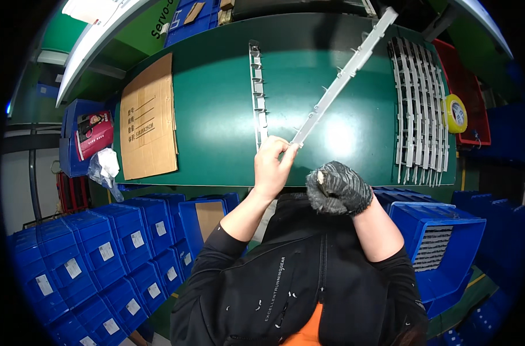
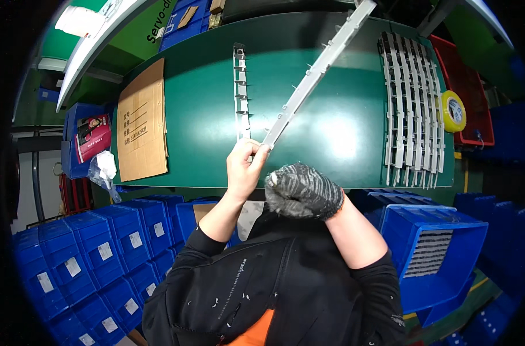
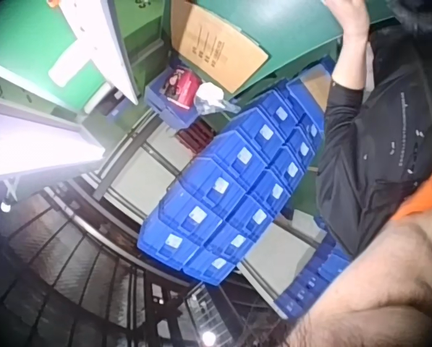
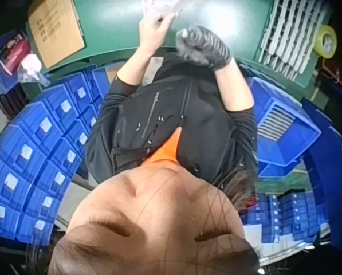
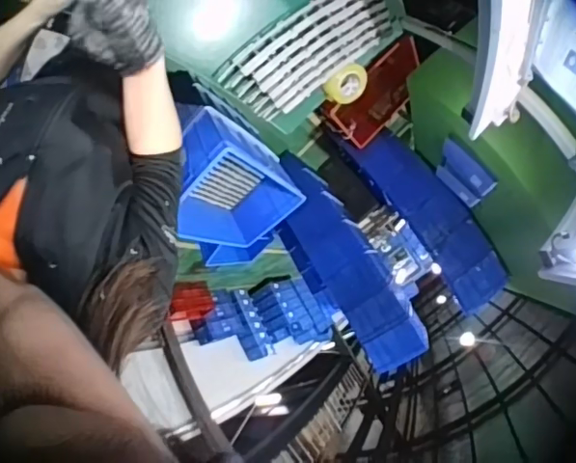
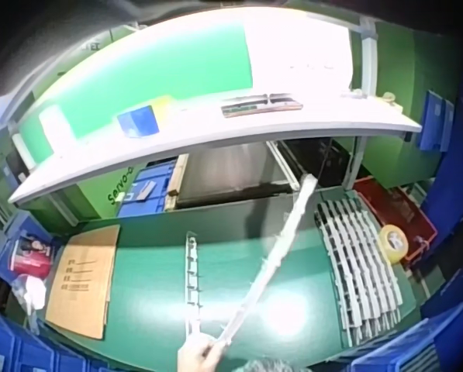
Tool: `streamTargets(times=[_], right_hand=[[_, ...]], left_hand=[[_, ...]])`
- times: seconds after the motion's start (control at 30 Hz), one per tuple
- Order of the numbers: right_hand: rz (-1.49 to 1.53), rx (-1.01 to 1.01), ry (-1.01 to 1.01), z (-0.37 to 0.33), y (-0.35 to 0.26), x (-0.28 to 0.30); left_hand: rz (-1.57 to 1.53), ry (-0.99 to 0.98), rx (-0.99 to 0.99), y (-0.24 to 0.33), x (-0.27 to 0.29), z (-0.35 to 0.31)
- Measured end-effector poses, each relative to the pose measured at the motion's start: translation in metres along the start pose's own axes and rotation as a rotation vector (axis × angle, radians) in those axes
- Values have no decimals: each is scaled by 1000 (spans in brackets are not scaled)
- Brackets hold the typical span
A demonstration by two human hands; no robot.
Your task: The person trims plastic pieces using a blade, fits them together by hand to assemble plastic racks, and places the assembled racks onto a stack on the table.
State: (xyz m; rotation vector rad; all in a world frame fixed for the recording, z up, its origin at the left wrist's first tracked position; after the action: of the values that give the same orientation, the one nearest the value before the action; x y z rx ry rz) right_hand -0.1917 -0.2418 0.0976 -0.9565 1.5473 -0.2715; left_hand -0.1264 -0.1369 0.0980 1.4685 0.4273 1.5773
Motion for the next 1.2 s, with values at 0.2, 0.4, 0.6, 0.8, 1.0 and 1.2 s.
streamTargets(times=[0.2,0.4,0.6,0.8,1.0,1.2], right_hand=[[-315,249,475,18,0,69],[-1076,182,726,37,10,91],[-1141,144,775,26,18,123],[-842,210,619,36,22,117],[-152,127,419,22,-1,59],[-442,220,422,10,6,53]], left_hand=[[130,51,4,-9,-21,-14],[183,-278,20,-14,-61,-36],[493,105,241,-93,10,-21],[-228,-82,514,-159,-30,-32],[-926,-260,646,-46,-11,-12],[-988,-281,686,-30,-15,-26]])
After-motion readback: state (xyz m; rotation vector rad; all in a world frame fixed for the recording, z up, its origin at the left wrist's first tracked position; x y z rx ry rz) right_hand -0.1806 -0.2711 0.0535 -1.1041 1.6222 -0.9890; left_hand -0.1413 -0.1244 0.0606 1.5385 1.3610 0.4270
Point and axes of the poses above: each hand's wrist, its own z-axis towards the middle knuckle, its own x-axis out of the back of the hand, y = z × x, the point moved 8 cm from there along z, towards the middle knuckle, and after that the axes turned 7 degrees about z, right-handed, at the moved point
